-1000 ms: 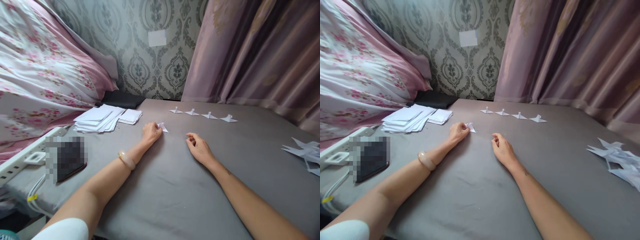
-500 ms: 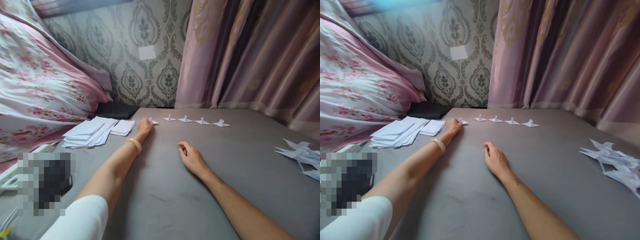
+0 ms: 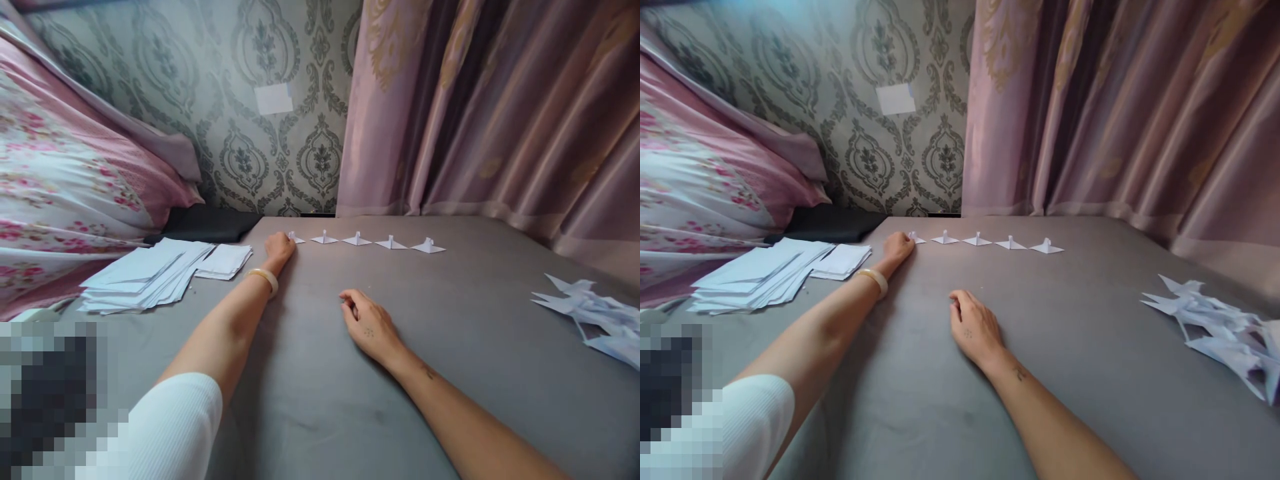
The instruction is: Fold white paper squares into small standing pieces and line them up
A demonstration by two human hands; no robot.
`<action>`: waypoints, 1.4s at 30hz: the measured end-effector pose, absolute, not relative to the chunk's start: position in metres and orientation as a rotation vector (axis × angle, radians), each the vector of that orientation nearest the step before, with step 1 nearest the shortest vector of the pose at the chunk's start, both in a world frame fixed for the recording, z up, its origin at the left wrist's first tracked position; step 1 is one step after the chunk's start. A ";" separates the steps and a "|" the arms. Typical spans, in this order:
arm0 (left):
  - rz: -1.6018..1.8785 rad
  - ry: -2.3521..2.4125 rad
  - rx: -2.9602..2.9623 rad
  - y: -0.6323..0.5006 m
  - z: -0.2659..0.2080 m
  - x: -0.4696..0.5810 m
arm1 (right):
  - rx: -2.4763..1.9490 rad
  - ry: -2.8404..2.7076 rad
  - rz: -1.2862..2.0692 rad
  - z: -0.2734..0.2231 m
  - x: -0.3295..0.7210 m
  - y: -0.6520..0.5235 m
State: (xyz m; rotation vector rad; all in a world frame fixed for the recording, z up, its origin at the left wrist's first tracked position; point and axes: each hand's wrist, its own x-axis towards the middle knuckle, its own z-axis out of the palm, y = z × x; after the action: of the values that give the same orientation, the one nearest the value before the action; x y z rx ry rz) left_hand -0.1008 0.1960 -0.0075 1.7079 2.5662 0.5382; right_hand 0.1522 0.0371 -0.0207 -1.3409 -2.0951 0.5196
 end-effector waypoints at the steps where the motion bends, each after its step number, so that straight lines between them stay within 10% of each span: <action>1: 0.542 2.565 1.716 0.197 -0.008 -0.101 | -1.338 -2.097 0.515 -0.021 0.152 0.037; 42: 1.345 2.432 1.510 0.119 0.028 -0.184 | -1.313 -2.147 0.502 -0.021 0.155 0.037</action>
State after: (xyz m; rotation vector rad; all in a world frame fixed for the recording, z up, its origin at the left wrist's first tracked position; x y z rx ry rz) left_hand -0.1839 0.1193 0.0282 1.5104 2.4322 1.3452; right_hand 0.1552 0.0374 -0.0211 -1.3131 -2.1470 0.5019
